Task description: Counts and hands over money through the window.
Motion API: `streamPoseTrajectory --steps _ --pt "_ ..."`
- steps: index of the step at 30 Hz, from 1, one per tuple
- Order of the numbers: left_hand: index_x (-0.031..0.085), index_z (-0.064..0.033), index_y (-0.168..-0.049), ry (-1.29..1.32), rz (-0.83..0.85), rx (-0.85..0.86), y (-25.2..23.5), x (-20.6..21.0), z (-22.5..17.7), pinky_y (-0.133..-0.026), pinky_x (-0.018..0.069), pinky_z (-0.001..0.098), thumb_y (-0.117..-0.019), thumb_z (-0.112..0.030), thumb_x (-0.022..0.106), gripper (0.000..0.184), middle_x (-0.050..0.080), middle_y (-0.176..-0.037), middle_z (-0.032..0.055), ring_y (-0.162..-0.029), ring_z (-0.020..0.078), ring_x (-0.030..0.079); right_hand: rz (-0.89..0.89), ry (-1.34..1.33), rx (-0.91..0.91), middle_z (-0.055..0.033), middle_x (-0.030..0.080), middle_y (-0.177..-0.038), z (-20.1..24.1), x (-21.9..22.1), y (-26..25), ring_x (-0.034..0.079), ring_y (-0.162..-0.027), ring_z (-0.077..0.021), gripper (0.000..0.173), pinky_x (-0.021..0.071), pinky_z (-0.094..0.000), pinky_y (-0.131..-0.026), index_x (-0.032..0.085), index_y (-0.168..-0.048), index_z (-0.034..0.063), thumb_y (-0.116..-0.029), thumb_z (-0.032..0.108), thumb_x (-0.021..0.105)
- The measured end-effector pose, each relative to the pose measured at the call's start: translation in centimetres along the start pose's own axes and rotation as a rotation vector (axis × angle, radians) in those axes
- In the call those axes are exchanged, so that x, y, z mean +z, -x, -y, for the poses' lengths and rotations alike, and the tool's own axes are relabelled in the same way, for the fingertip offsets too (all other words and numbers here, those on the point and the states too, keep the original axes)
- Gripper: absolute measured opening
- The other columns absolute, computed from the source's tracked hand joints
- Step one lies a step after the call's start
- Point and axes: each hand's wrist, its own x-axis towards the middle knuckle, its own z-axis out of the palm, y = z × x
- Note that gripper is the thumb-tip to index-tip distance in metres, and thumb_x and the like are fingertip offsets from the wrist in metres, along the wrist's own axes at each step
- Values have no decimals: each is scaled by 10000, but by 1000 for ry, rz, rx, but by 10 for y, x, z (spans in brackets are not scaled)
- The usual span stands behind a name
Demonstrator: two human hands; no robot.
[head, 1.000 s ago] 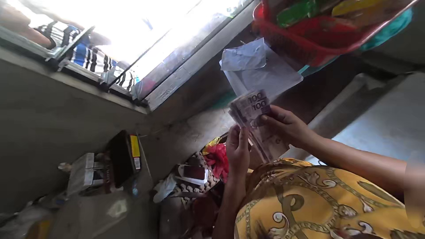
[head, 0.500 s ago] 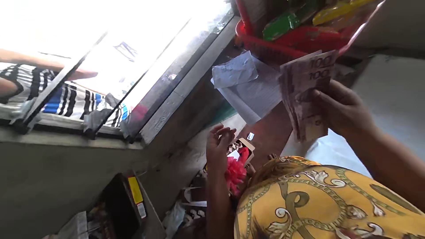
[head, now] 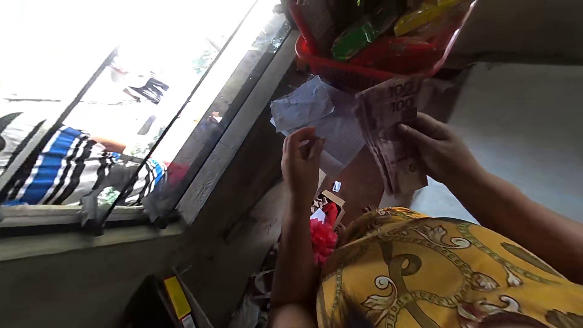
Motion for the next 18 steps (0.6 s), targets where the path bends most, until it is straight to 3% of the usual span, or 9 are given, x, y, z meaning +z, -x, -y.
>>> streamPoseTrajectory --steps 3,6,8,10,12,14,16,18 --pt "618 -62 -1288 -205 99 82 -19 11 -2 -797 608 319 -1013 -121 626 282 639 -1238 123 -915 150 701 20 -3 23 61 691 -926 -1 0 0 669 -768 -7 181 587 -191 -689 626 -1179 134 -1081 158 477" --pt "614 -75 -1298 -204 139 70 -27 17 -2 -824 608 328 -1026 -121 606 276 663 -1255 97 -943 146 712 30 -12 19 61 704 -929 -3 -1 0 677 -776 -10 187 591 -191 -696 634 -1177 136 -1079 151 476" --pt "590 -59 -1326 -27 158 21 -24 17 -4 -860 607 320 -1036 -97 575 293 664 -1262 76 -975 130 712 42 -37 16 52 706 -943 -6 -3 0 680 -783 -24 194 592 -199 -690 635 -1183 133 -1076 142 474" --pt "531 -74 -1375 317 186 -89 -18 15 -7 -877 575 279 -1058 -63 467 323 652 -1278 32 -1000 101 684 52 -67 33 49 704 -933 -6 -3 -1 677 -770 -29 193 591 -203 -679 631 -1180 133 -1072 136 470" --pt "563 -162 -1301 683 132 -273 -11 17 -14 -723 525 174 -1049 -89 340 345 660 -1069 -48 -806 24 622 56 -90 69 62 696 -909 -2 -2 -1 666 -736 -14 194 582 -187 -652 628 -1179 142 -1074 129 466" --pt "605 -188 -1180 860 67 -394 -7 18 -20 -574 471 139 -1055 -141 268 363 594 -838 -66 -625 7 542 81 -124 73 55 696 -892 -3 -1 -2 662 -725 -14 189 576 -181 -645 633 -1162 144 -1076 135 465" --pt "609 -180 -1154 746 63 -311 -7 17 -17 -563 446 127 -1047 -136 260 368 568 -831 -78 -615 -7 512 114 -127 47 50 704 -905 -4 0 -4 675 -751 -18 191 585 -186 -670 635 -1169 143 -1077 143 468" --pt "592 -117 -1162 361 79 -122 -11 17 -12 -602 438 137 -1022 -90 303 322 565 -902 -65 -660 -16 500 118 -109 33 60 708 -910 -4 1 -6 679 -763 -11 192 588 -181 -683 634 -1180 140 -1076 139 472"
